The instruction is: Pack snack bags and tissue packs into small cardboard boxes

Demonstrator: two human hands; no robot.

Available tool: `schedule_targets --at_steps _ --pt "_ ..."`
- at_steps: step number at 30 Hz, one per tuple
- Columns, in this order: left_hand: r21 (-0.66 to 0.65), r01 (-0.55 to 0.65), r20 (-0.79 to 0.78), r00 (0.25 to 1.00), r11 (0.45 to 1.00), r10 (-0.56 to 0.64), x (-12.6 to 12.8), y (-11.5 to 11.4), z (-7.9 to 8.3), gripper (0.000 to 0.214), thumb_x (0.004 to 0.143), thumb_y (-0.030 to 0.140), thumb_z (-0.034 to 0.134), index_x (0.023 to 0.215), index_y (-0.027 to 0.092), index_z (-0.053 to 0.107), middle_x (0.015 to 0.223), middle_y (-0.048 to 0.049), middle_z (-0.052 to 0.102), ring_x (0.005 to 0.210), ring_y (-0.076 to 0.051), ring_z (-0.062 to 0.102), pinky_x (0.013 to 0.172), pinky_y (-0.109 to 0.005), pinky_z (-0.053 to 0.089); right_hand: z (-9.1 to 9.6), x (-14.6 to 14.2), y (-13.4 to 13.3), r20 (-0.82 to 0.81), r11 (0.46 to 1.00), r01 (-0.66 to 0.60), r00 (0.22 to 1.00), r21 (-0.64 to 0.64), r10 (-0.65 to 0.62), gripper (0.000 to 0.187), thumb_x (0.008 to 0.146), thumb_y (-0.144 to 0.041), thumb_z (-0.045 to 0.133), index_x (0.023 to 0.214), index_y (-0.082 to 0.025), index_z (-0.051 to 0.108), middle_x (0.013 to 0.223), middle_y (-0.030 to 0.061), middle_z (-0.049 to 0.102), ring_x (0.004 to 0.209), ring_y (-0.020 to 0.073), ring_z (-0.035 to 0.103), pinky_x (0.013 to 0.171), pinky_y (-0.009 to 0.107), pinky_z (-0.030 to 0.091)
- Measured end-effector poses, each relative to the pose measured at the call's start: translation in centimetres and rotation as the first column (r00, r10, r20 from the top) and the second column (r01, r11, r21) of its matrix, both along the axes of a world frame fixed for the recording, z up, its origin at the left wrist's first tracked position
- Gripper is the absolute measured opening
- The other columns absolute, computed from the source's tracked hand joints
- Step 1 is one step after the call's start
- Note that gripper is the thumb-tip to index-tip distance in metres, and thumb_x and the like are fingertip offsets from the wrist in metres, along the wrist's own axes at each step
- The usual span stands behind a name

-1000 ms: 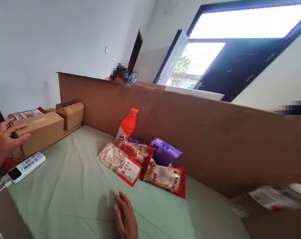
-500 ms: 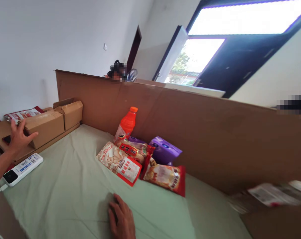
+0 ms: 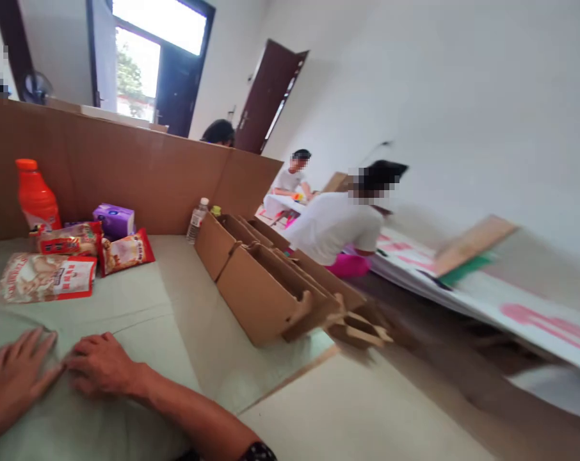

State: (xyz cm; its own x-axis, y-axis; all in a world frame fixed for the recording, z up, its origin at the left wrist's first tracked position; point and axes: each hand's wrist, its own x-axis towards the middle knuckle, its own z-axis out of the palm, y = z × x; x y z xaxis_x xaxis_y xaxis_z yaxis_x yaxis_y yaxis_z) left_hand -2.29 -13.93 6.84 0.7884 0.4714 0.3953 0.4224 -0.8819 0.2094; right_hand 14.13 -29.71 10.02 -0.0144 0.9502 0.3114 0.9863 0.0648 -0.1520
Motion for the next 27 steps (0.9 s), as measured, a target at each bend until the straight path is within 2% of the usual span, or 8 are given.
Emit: schedule_targets --at_steps 3,9,12,14,17,20,22,27 --pt "-0.011 0.269 -0.126 0.955 0.963 -0.268 2.6 -5.4 -1.6 0.06 0.086 0.053 0.057 0.137 0.023 0.064 0.148 -0.0178 0.056 0.138 -0.045 0.046 0.113 -0.067 0.028 3.7 5.1 -6.5 0.068 0.943 0.319 0.943 0.095 -0.326 0.044 0.08 -0.035 0.077 0.122 -0.027 0.066 0.14 0.0009 0.064 0.128 0.0194 0.057 0.105 0.031 0.044" --pt "-0.216 0.684 -0.271 0.644 0.697 -0.716 4.9 -15.2 -2.3 0.078 0.088 0.057 0.065 0.156 0.034 0.036 0.163 -0.0109 0.033 0.147 -0.042 0.036 0.119 -0.066 0.025 10.6 16.8 -19.2 0.021 0.496 0.823 0.511 0.277 -0.86 0.056 0.091 -0.02 0.059 0.142 -0.001 0.047 0.147 0.0374 0.044 0.135 0.0478 0.045 0.101 0.06 0.037" --pt "-0.234 0.782 -0.199 0.542 0.577 -0.816 5.6 -18.7 -3.0 0.049 0.101 0.034 0.054 0.149 0.038 0.046 0.156 -0.0068 0.047 0.144 -0.032 0.045 0.121 -0.058 0.032 11.0 19.5 -23.0 0.069 0.332 0.935 0.326 0.125 -0.943 0.042 0.087 -0.021 0.062 0.126 -0.006 0.062 0.111 0.0308 0.07 0.103 0.0439 0.066 0.081 0.051 0.046" --pt "-0.296 0.79 -0.121 0.526 0.536 -0.842 5.4 -19.5 -3.2 0.045 0.103 0.028 0.05 0.146 0.041 0.049 0.152 -0.0047 0.053 0.141 -0.027 0.051 0.12 -0.053 0.036 10.4 20.0 -24.1 0.112 0.305 0.952 0.304 -0.002 -0.946 0.027 0.085 -0.025 0.064 0.109 -0.014 0.07 0.08 0.0165 0.074 0.078 0.0347 0.071 0.067 0.04 0.046" --pt "-0.478 0.646 -0.012 0.673 0.595 -0.74 4.1 -17.6 -2.3 0.066 0.092 0.038 0.066 0.153 0.036 0.04 0.158 -0.0081 0.046 0.142 -0.029 0.049 0.117 -0.049 0.043 9.7 18.8 -23.8 0.09 0.446 0.894 0.448 -0.04 -0.89 0.021 0.086 -0.031 0.063 0.102 -0.021 0.073 0.071 0.0075 0.074 0.068 0.0277 0.071 0.06 0.033 0.045" --pt "-0.519 0.398 0.107 0.908 0.757 -0.404 1.7 -12.7 0.0 0.082 0.087 0.038 0.068 0.158 0.034 0.027 0.163 -0.0112 0.037 0.148 -0.035 0.038 0.118 -0.057 0.037 10.0 15.3 -21.3 0.035 0.725 0.687 0.725 0.042 -0.688 0.023 0.089 -0.034 0.058 0.104 -0.024 0.073 0.085 0.0059 0.078 0.075 0.0246 0.072 0.068 0.034 0.05" --pt "-0.481 0.296 0.221 0.952 0.826 -0.212 0.0 -9.2 1.9 0.087 0.088 0.044 0.066 0.161 0.032 0.019 0.164 -0.0139 0.034 0.148 -0.039 0.036 0.118 -0.063 0.033 10.8 11.9 -18.9 0.013 0.885 0.453 0.889 0.108 -0.457 0.02 0.094 -0.032 0.055 0.103 -0.025 0.072 0.094 0.0049 0.079 0.081 0.0222 0.071 0.076 0.034 0.05" --pt "-0.529 0.297 0.276 0.946 0.795 -0.17 -4.5 -5.5 5.9 0.114 0.077 0.077 0.067 0.162 0.036 0.003 0.17 -0.0137 0.015 0.151 -0.045 0.026 0.117 -0.068 0.03 12.4 3.3 -13.3 0.018 0.988 -0.067 0.998 0.136 0.065 0.022 0.101 -0.018 0.047 0.085 -0.021 0.063 0.072 -0.0001 0.068 0.064 0.0152 0.06 0.07 0.031 0.041"
